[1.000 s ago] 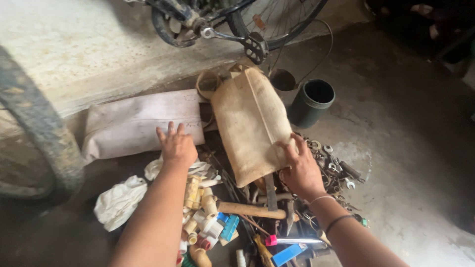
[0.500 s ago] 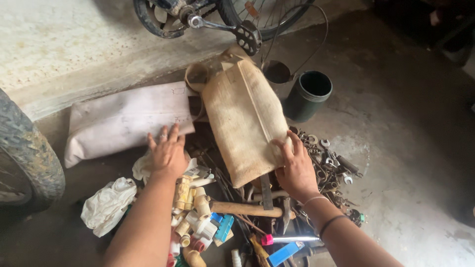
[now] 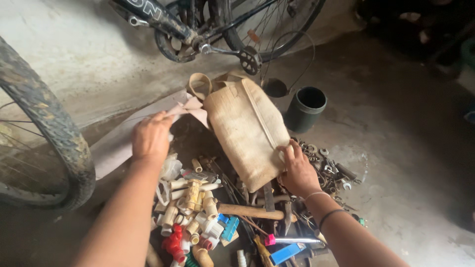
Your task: The person picks up a bag and removes items such as tools and pipe fittings by hand, placing them onto the floor.
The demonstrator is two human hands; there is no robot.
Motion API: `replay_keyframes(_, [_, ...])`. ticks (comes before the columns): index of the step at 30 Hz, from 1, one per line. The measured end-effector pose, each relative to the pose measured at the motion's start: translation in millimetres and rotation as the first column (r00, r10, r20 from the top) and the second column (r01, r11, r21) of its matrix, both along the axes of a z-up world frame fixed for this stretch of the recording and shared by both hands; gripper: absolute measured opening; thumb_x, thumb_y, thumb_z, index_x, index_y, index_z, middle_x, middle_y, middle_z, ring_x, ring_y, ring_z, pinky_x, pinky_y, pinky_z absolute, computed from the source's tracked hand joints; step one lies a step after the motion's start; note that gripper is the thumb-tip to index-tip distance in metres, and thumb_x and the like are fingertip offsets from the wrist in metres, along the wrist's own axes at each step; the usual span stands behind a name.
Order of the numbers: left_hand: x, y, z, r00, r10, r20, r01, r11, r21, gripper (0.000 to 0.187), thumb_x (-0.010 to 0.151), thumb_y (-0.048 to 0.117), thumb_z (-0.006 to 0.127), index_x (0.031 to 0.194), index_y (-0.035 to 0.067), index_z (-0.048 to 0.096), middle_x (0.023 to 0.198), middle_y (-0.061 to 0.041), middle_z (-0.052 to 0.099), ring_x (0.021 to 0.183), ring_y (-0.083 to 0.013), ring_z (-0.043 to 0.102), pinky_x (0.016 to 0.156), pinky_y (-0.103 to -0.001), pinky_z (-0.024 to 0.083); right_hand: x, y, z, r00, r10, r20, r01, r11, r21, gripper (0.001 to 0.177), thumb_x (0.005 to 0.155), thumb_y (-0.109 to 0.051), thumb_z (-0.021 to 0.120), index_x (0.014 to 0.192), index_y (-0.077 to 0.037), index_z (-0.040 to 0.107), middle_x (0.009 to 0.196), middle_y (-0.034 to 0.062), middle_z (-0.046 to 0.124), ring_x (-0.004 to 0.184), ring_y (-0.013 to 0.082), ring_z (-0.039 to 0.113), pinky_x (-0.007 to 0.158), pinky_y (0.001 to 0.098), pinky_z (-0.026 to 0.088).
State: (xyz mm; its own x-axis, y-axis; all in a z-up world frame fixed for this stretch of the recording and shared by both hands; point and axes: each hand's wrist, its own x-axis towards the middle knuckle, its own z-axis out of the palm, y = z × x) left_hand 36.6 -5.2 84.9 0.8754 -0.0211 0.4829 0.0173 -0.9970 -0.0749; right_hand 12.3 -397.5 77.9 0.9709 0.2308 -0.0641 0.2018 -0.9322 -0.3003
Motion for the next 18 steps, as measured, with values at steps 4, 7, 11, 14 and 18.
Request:
replay_keyframes(4, [-11, 9, 24, 0.986, 0.017, 0.165, 0.02, 0.976, -0.217, 0.046, 0.072, 0.0, 0.068, 0.113, 0.018, 0.081, 0.126, -0.01, 0.073, 0.105, -0.032, 0.071, 0.091, -0.042, 0.055, 1, -2, 13, 0.995, -0.007, -0.102, 0.012, 0.999, 0.049, 0.086, 0.07, -0.006, 0.079, 0.144, -0.024, 0.041, 0.16, 0.0156, 0.026, 0.139, 0.0419, 0.046, 0.113, 0.0439, 0.045])
replay_keyframes(7, [-17, 16, 44, 0.945, 0.14, 0.295, -0.02, 0.927, -0.376, 0.046, 0.081, -0.009, 0.064, 0.11, 0.021, 0.083, 0.126, -0.011, 0.074, 0.107, -0.0338, 0.07, 0.092, -0.043, 0.055, 2, 1, 27, 0.971, -0.042, -0.237, 0.04, 0.999, -0.013, 0.091, 0.073, -0.009, 0.077, 0.151, -0.029, 0.037, 0.164, 0.0117, 0.024, 0.14, 0.0388, 0.046, 0.114, 0.0425, 0.045])
replay_keyframes(11, [-17, 29, 80, 0.865, 0.213, 0.455, 0.056, 0.859, -0.509, 0.042, 0.082, -0.012, 0.062, 0.104, 0.018, 0.082, 0.118, -0.012, 0.075, 0.108, -0.0342, 0.071, 0.093, -0.043, 0.055, 7, 4, 37, 0.95, -0.005, -0.314, -0.034, 0.993, -0.116, 0.095, 0.077, -0.01, 0.073, 0.158, -0.035, 0.031, 0.165, 0.0116, 0.022, 0.143, 0.0366, 0.045, 0.113, 0.0419, 0.048])
replay_keyframes(14, [-24, 30, 106, 0.86, 0.249, 0.445, 0.107, 0.765, -0.636, 0.046, 0.08, -0.014, 0.058, 0.102, 0.017, 0.083, 0.11, -0.014, 0.076, 0.102, -0.0339, 0.072, 0.088, -0.041, 0.056, 19, 8, 46, 0.965, 0.105, -0.242, -0.126, 0.99, -0.072, 0.084, 0.08, -0.018, 0.076, 0.154, -0.029, 0.038, 0.159, 0.0164, 0.03, 0.138, 0.0385, 0.049, 0.11, 0.0431, 0.048])
replay_keyframes(18, [-29, 17, 129, 0.88, 0.229, 0.417, 0.214, 0.593, -0.777, 0.048, 0.08, -0.015, 0.048, 0.105, 0.013, 0.077, 0.102, -0.015, 0.075, 0.094, -0.0317, 0.072, 0.08, -0.039, 0.054, 41, 22, 87, 0.977, 0.21, -0.024, -0.208, 0.976, 0.061, 0.055, 0.083, -0.028, 0.079, 0.136, -0.022, 0.065, 0.136, 0.02, 0.057, 0.125, 0.0385, 0.062, 0.109, 0.0423, 0.051])
